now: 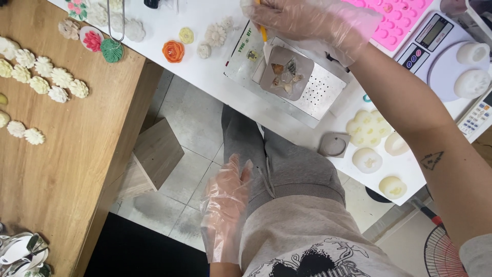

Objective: Refining and detailing decorative floral wax pieces using a heat gun and a sculpting tool.

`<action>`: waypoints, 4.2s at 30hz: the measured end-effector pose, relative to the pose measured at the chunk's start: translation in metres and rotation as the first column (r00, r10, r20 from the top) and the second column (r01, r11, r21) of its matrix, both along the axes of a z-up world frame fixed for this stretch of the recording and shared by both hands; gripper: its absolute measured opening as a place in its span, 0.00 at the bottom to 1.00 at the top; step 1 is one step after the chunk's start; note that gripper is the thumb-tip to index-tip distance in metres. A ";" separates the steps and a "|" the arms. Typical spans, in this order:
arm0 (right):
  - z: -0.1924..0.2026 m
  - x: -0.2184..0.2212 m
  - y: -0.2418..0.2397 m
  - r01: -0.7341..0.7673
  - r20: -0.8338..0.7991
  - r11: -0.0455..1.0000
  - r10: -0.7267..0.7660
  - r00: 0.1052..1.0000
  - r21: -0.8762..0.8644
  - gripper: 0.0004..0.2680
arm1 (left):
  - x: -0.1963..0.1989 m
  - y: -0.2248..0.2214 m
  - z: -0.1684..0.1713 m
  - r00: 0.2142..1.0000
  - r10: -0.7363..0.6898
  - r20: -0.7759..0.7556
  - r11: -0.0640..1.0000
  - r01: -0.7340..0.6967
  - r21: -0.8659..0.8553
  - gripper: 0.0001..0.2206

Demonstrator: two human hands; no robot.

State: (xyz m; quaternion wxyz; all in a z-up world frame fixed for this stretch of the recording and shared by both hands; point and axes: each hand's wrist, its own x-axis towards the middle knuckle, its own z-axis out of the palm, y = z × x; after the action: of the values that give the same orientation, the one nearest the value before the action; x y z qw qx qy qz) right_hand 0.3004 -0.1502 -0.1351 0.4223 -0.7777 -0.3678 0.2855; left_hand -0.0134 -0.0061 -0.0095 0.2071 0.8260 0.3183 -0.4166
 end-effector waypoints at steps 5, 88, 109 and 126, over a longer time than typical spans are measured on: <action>-0.012 0.002 -0.003 0.002 0.024 1.000 -0.002 1.000 -0.013 0.12 | 0.005 0.001 0.005 0.999 -0.003 -0.043 1.000 0.003 -0.003 0.24; 0.016 -0.012 -0.043 0.233 -0.208 0.964 -0.256 0.944 -0.131 0.15 | 0.014 -0.015 0.018 0.995 -0.092 0.026 0.995 0.093 -0.025 0.23; 0.030 -0.025 -0.046 0.411 -0.342 0.855 -0.507 0.792 -0.317 0.17 | 0.015 -0.020 0.027 0.997 -0.059 0.054 0.998 0.059 -0.004 0.23; 0.157 -0.058 -0.043 0.830 -0.771 0.557 -0.512 0.379 0.038 0.09 | 0.057 0.050 0.027 0.960 -0.146 0.241 0.981 0.172 -0.093 0.21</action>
State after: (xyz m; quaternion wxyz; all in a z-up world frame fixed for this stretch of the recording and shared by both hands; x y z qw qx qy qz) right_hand 0.2425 -0.1930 0.0218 0.7613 -0.5811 0.1245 0.2593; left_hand 0.0438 0.0442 0.0176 0.2554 0.8789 0.2003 -0.3497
